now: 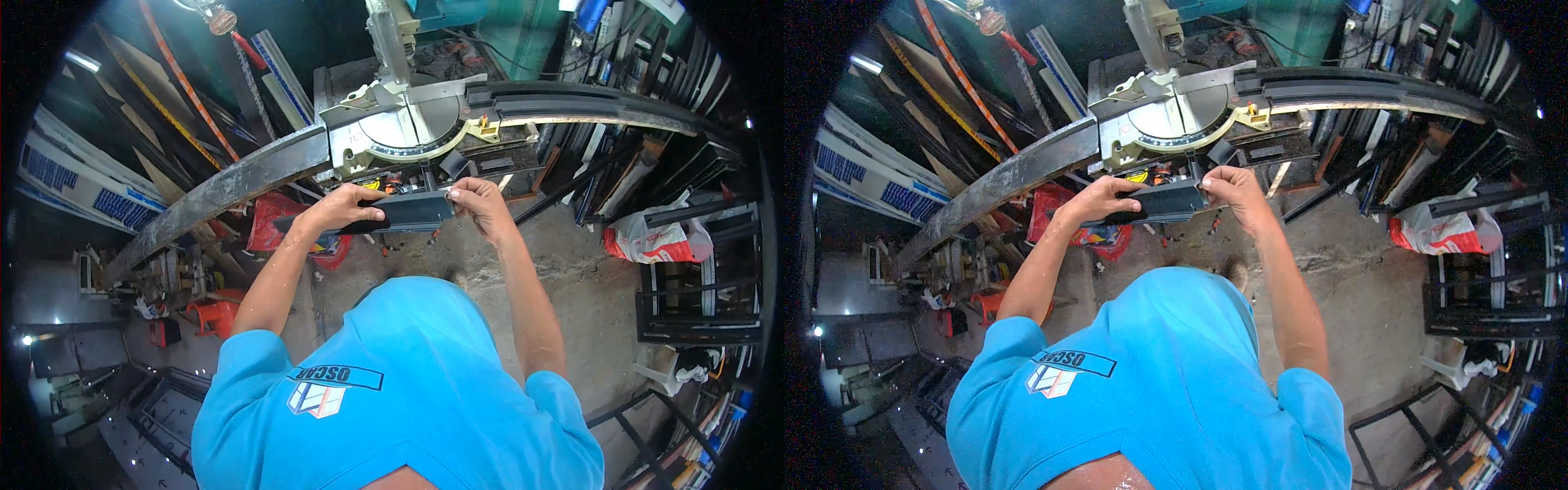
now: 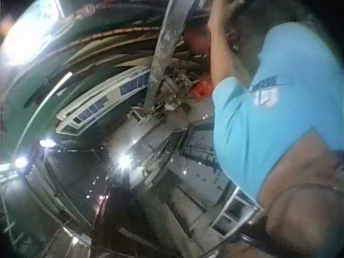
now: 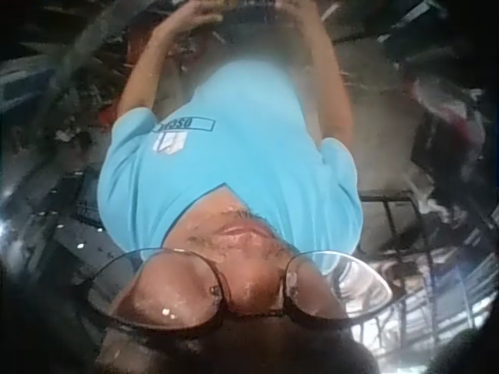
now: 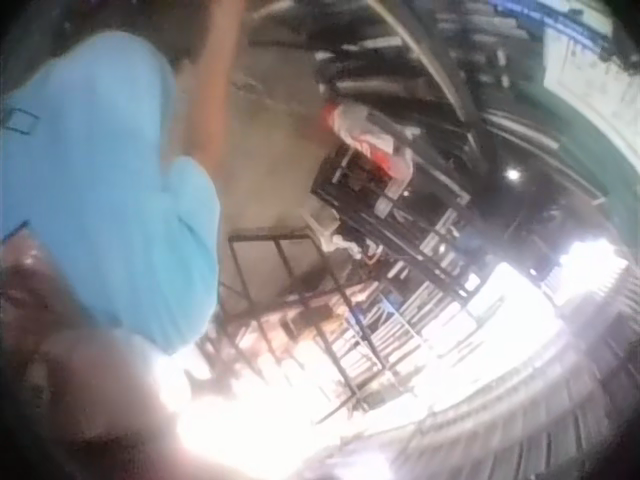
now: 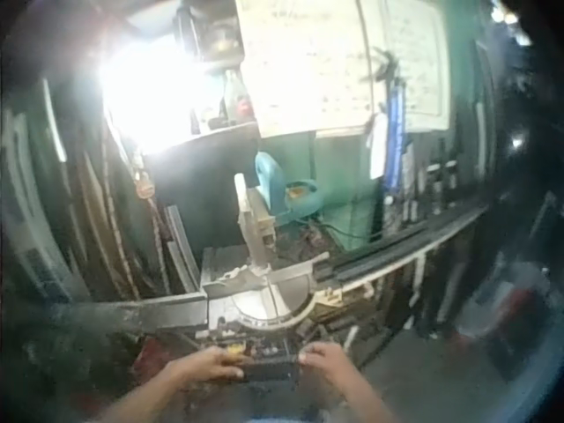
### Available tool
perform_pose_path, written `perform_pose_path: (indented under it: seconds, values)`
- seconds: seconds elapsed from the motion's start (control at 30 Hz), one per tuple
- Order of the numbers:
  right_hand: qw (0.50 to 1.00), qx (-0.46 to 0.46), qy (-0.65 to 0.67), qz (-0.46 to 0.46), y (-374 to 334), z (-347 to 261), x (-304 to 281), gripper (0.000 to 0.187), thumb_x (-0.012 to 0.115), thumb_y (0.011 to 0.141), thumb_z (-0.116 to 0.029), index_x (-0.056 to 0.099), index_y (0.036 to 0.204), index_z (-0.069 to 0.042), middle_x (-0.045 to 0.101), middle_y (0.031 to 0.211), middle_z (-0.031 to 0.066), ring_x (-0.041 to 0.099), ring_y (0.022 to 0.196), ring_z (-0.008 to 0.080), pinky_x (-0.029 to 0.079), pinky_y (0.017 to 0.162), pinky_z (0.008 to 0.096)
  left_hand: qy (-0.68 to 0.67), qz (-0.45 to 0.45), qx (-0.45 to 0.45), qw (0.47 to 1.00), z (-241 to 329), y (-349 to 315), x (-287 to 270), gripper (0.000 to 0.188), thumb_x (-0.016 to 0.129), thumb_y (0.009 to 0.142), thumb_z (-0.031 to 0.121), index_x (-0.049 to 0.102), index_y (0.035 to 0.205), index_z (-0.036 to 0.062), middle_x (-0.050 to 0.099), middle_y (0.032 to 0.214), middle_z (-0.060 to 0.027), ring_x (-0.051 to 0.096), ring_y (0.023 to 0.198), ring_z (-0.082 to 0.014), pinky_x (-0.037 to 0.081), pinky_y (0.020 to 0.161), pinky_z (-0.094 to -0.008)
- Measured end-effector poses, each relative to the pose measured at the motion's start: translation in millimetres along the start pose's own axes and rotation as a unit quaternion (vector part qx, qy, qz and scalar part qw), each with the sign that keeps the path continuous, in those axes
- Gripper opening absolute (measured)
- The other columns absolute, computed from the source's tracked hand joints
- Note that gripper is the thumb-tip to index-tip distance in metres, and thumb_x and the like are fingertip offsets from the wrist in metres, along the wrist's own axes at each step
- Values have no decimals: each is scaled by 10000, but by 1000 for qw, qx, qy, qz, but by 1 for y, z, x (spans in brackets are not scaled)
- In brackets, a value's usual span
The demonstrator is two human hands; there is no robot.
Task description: The person uses a miter saw to cut a long black profile into several shorter segments. They repeatedly measure the profile with a tape measure, mark it with a square, and cut it using the saw. The cut pieces are set aside on the workbench.
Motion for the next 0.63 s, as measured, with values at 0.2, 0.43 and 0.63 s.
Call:
perform_pose_path:
  seconds: [0.2,0.43,0.63]
  values:
    - [982,21,-187,24,17,50,-24,228,646,971,-238,693,868,-40,632,703,-28,586,688,63,459,621,221,-111,101,3,989,-11,-15,0,523,808,878,169,646,1346,-3,727,1155,-70,635,1021,-128,533,925,-303]
    - [982,-39,-184,-21,23,49,25,272,702,950,-100,678,1205,-8,691,1081,50,619,899,94,522,787,253,-148,309,34,939,-13,-24,9,448,765,889,114,666,1303,-24,747,1129,-60,640,990,-96,499,925,-270]
    - [951,-226,-177,118,40,-5,59,302,678,996,-181,668,1253,-23,700,1073,62,643,934,113,529,874,267,-117,346,-25,931,-15,-31,16,470,776,891,199,676,1304,-2,760,1115,-127,666,988,-121,505,920,-291]
Point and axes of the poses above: each hand's wrist, its own y-axis towards the middle knuckle, its own x-axis out of the palm, z = x × y, the point moved 3 cm from there along y, towards the middle knuckle
